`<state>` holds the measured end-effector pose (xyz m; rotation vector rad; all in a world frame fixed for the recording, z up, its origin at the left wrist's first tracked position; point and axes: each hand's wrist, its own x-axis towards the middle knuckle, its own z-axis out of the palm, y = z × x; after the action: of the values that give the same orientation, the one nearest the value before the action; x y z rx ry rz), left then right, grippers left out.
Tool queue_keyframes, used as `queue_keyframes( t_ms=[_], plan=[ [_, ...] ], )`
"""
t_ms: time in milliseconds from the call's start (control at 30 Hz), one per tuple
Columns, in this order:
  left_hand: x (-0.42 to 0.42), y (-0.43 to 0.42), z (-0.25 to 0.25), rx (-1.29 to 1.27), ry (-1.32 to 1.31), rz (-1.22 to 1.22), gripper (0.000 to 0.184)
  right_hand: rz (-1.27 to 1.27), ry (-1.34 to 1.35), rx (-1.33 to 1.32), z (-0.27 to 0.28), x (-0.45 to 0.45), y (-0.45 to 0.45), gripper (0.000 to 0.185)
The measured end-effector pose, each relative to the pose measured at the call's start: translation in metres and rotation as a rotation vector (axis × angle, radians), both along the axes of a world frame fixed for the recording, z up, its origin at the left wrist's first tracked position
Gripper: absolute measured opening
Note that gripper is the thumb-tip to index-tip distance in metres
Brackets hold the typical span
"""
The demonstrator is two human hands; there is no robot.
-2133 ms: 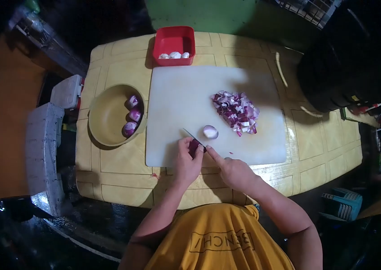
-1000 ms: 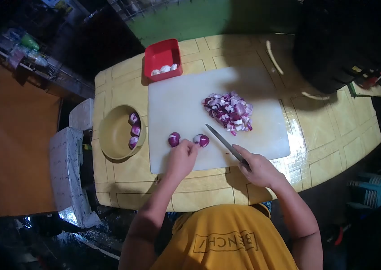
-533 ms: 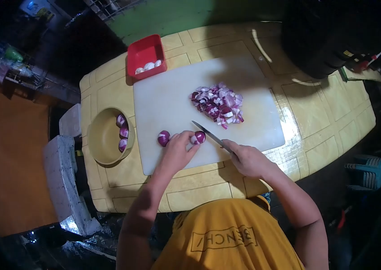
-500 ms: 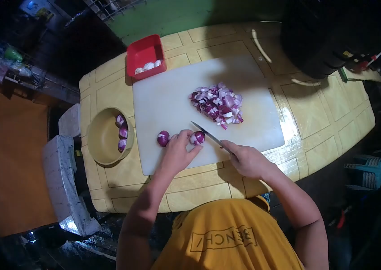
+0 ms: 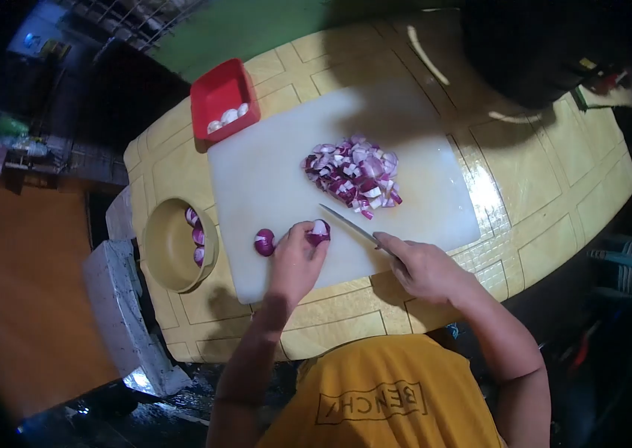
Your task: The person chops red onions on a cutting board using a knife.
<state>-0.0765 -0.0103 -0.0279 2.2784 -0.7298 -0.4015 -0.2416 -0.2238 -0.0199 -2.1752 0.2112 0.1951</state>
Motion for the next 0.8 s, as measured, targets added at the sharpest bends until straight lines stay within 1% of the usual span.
queue_keyframes(
  t_ms=[67, 100, 167, 233, 300, 333, 400, 433, 500, 533, 567, 633, 700, 800],
  plan=[
    [0.011, 0.001, 0.002, 0.064, 0.022, -0.051, 0.037, 0.058, 0.03, -0.074, 0.006, 0.006, -0.01, 0.059],
    [0.015, 0.002, 0.005, 0.116, 0.038, -0.085, 0.036, 0.051, 0.033, -0.065, 0.01, 0.008, -0.012, 0.059],
    [0.018, -0.001, 0.013, 0.149, 0.077, -0.094, 0.036, 0.093, 0.123, -0.155, 0.02, 0.013, -0.016, 0.064],
    [0.02, -0.002, 0.012, 0.176, 0.114, -0.094, 0.036, 0.121, 0.138, -0.125, 0.027, 0.011, -0.013, 0.065],
    [0.02, 0.0, 0.0, 0.115, 0.154, -0.074, 0.036, 0.156, 0.158, -0.1, 0.028, 0.009, -0.009, 0.065],
    [0.02, 0.002, -0.004, 0.113, 0.155, -0.07, 0.036, 0.149, 0.174, -0.129, 0.027, 0.008, -0.006, 0.063],
    [0.019, 0.006, -0.01, -0.002, 0.166, -0.05, 0.038, 0.149, 0.188, -0.165, 0.022, 0.006, -0.002, 0.061],
    [0.021, 0.01, -0.011, -0.007, 0.165, -0.041, 0.038, 0.106, 0.135, -0.13, 0.017, 0.003, -0.001, 0.061],
    [0.026, 0.021, -0.012, 0.087, -0.416, -0.425, 0.041, 0.072, 0.078, -0.093, 0.011, 0.0, -0.002, 0.061],
    [0.025, 0.025, -0.014, 0.091, -0.418, -0.421, 0.041, 0.064, 0.076, -0.095, 0.009, -0.001, -0.002, 0.059],
    [0.02, 0.026, -0.014, 0.063, -0.478, -0.346, 0.037, 0.052, 0.074, -0.096, 0.007, -0.001, -0.002, 0.058],
    [0.007, 0.026, -0.014, 0.038, -0.532, -0.279, 0.033, 0.047, 0.061, -0.087, 0.006, -0.002, -0.002, 0.057],
    [-0.01, 0.015, 0.003, -0.016, -0.188, 0.082, 0.035, 0.035, 0.053, -0.072, 0.006, -0.004, -0.003, 0.055],
    [-0.013, 0.005, -0.004, 0.018, -0.16, 0.015, 0.033, 0.034, 0.047, -0.048, 0.006, -0.004, -0.005, 0.057]
  ],
)
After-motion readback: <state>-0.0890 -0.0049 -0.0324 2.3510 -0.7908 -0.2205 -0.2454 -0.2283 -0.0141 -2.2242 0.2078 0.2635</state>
